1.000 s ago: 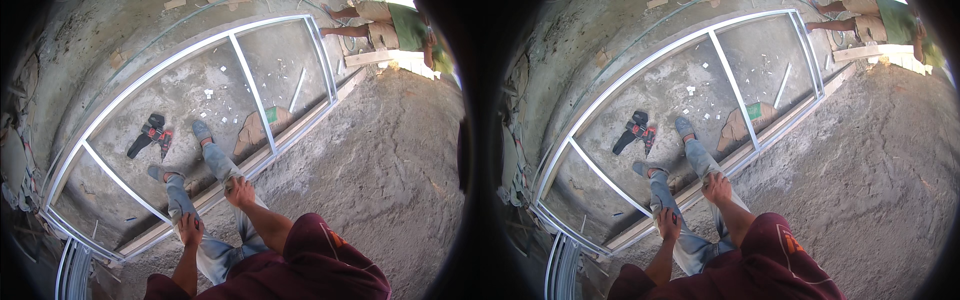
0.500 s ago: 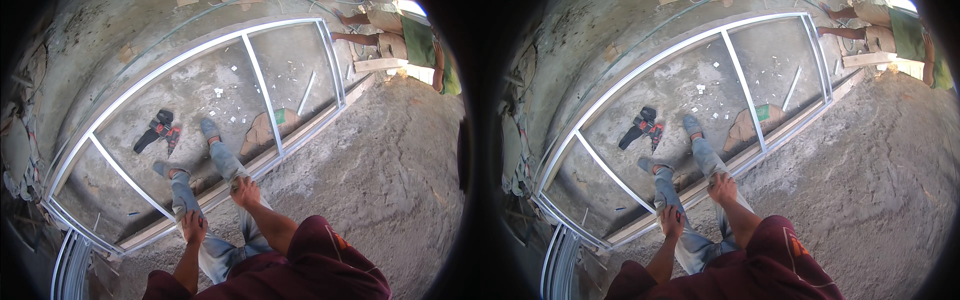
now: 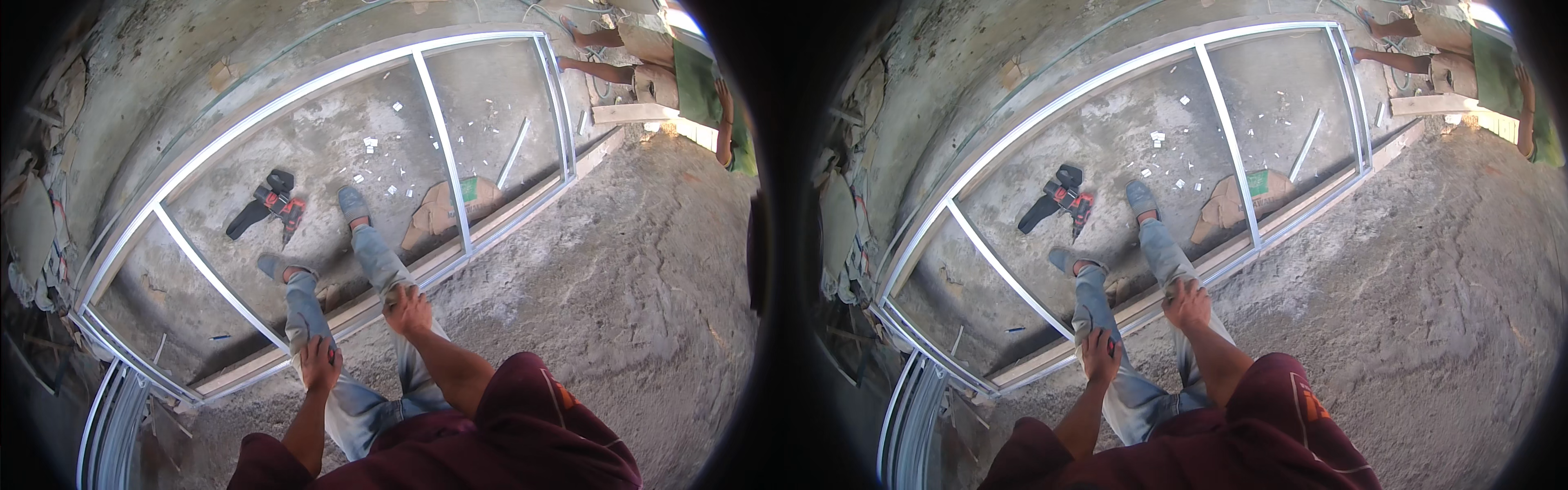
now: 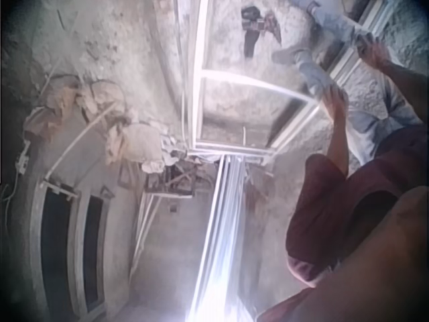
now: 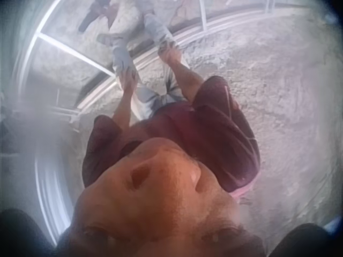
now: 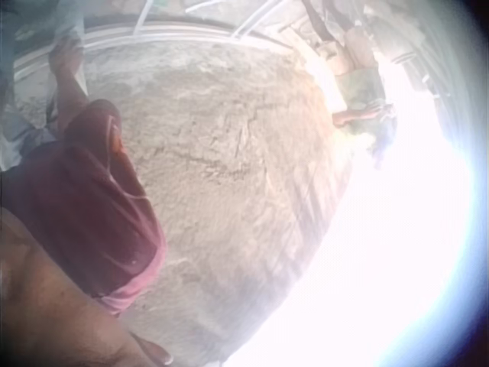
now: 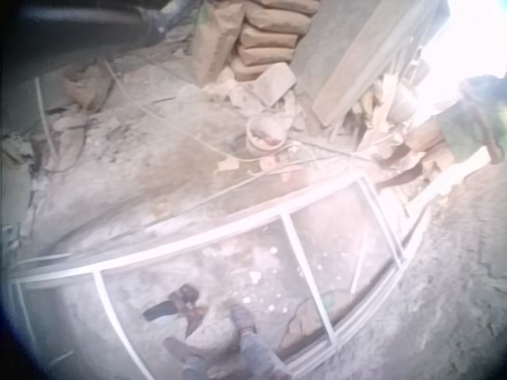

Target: The person assembles a rectangular metal frame on the floor, using a tape measure to measure and mark the metal profiles. They position the frame pieces and verify dimensions before proceeding.

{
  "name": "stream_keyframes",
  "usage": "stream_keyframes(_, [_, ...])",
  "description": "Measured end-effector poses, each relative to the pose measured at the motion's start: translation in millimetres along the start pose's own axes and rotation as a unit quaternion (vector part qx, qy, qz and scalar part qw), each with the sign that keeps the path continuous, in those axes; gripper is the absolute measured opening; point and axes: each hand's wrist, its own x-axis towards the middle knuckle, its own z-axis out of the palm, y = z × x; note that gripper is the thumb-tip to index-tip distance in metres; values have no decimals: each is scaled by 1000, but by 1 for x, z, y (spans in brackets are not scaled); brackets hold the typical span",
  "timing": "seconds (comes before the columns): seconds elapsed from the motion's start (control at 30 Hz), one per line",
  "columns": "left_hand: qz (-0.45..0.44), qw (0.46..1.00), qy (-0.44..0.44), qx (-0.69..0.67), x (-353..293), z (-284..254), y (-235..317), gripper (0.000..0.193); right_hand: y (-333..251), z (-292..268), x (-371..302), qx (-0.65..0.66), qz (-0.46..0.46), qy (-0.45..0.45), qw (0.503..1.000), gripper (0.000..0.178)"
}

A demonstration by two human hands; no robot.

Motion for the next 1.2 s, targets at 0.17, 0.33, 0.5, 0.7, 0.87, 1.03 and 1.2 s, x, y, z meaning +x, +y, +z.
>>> stream_keyframes(0.17, [2,1000,1,-5,0,0,-1,38,-2,-2,-2,5,9,-7,1000,70])
stream_keyframes(0.33, [6,1000,-1,0,1,0,-2,39,1,4,-1,-7,9,4,1000,71])
stream_keyframes(0.5, [0,1000,5,-6,0,2,-2,39,-2,-4,-1,-5,18,-17,1000,72])
stream_keyframes(0.7, [-3,1000,-2,-4,0,2,-2,40,-4,-6,0,-8,17,-37,999,72])
stream_keyframes(0.87, [-9,1000,-9,-8,1,-1,-1,40,2,7,0,-28,1,4,1000,72])
stream_keyframes(1.03, [-20,1000,-17,0,1,-2,2,41,4,10,1,-28,-2,14,1000,72])
stream_keyframes(1.2, [-12,1000,-8,-10,1,0,3,40,3,6,1,-25,-5,15,1000,70])
